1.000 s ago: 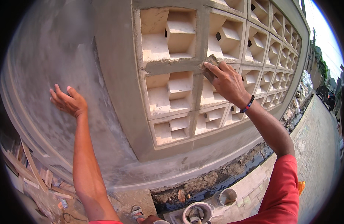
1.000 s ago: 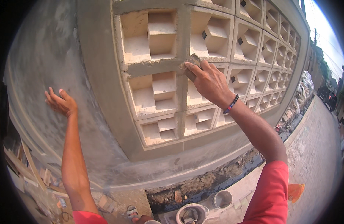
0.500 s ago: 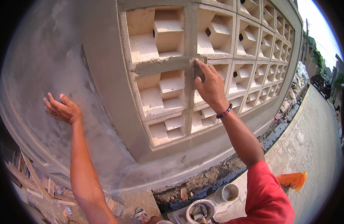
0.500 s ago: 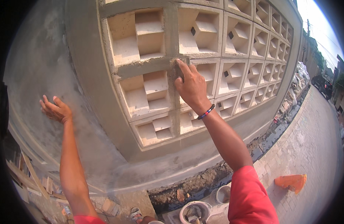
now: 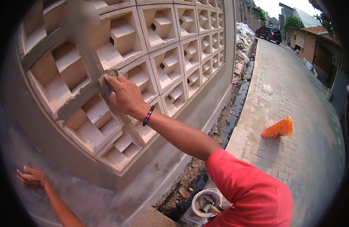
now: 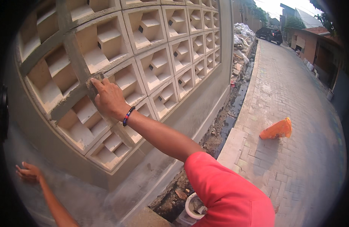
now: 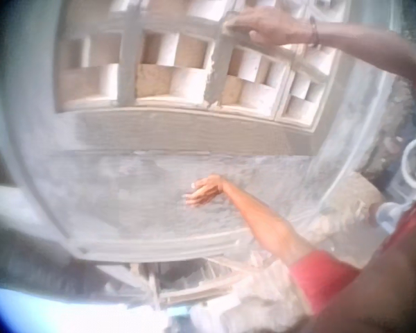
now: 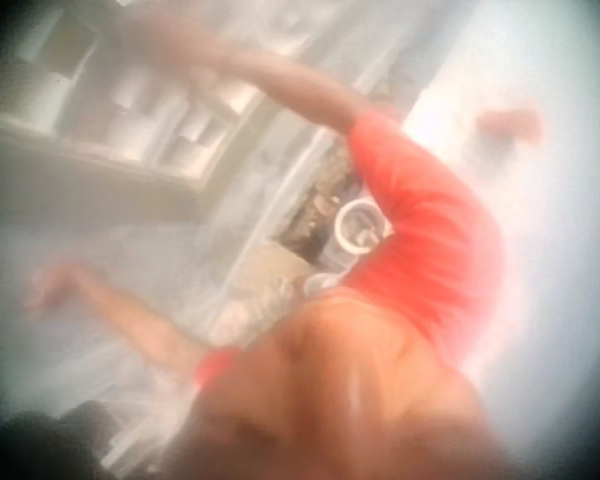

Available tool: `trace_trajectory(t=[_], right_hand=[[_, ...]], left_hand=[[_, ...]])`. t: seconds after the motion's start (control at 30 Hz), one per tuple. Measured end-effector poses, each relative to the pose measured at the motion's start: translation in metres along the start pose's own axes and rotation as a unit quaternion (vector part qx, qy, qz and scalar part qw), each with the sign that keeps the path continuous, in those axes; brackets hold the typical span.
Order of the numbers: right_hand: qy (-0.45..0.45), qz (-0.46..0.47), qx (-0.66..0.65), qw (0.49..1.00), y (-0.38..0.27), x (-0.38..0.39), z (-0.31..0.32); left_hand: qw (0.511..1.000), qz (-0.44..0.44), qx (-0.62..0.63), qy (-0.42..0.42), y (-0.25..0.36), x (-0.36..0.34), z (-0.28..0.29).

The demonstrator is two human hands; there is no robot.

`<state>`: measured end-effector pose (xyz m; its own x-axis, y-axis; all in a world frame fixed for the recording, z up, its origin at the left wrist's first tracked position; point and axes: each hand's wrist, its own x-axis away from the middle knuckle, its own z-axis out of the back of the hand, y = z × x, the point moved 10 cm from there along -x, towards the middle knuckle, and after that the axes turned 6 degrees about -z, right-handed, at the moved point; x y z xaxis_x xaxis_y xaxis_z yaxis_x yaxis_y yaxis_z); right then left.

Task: The person applies plaster to a decorative lattice wall using a trowel. They repeatedly scoop plaster from a bucket and smooth it into the wall's recessed sections, working methodically across the surface.

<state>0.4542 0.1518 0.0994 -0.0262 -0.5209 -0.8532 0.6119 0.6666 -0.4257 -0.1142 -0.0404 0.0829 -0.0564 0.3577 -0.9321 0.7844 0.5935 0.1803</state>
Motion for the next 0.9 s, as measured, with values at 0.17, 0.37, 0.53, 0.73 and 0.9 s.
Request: trace_trajectory(t=[0.17, 0.37, 0.53, 0.73, 0.9], right_hand=[[-0.055, 0.0, 0.087, 0.995, 0.027, 0.033, -0.015], [-0.041, -0.006, 0.032, 0.999, 0.005, 0.014, 0.014], [0.017, 0.041, 0.068, 0.997, -0.011, -0.014, 0.004], [-0.097, 0.012, 0.106, 0.99, 0.014, 0.022, -0.016], [0.01, 0.067, 0.069, 0.995, -0.019, -0.017, 0.009]], left_hand=[[0.987, 0.105, 0.093, -0.082, 0.056, 0.008, 0.023], [0.985, 0.122, 0.096, -0.079, 0.049, -0.002, 0.038], [0.985, 0.118, 0.105, -0.073, 0.056, -0.007, 0.041], [0.982, 0.132, 0.108, -0.078, 0.057, -0.001, 0.039], [0.984, 0.131, 0.108, -0.057, 0.057, -0.004, 0.043]])
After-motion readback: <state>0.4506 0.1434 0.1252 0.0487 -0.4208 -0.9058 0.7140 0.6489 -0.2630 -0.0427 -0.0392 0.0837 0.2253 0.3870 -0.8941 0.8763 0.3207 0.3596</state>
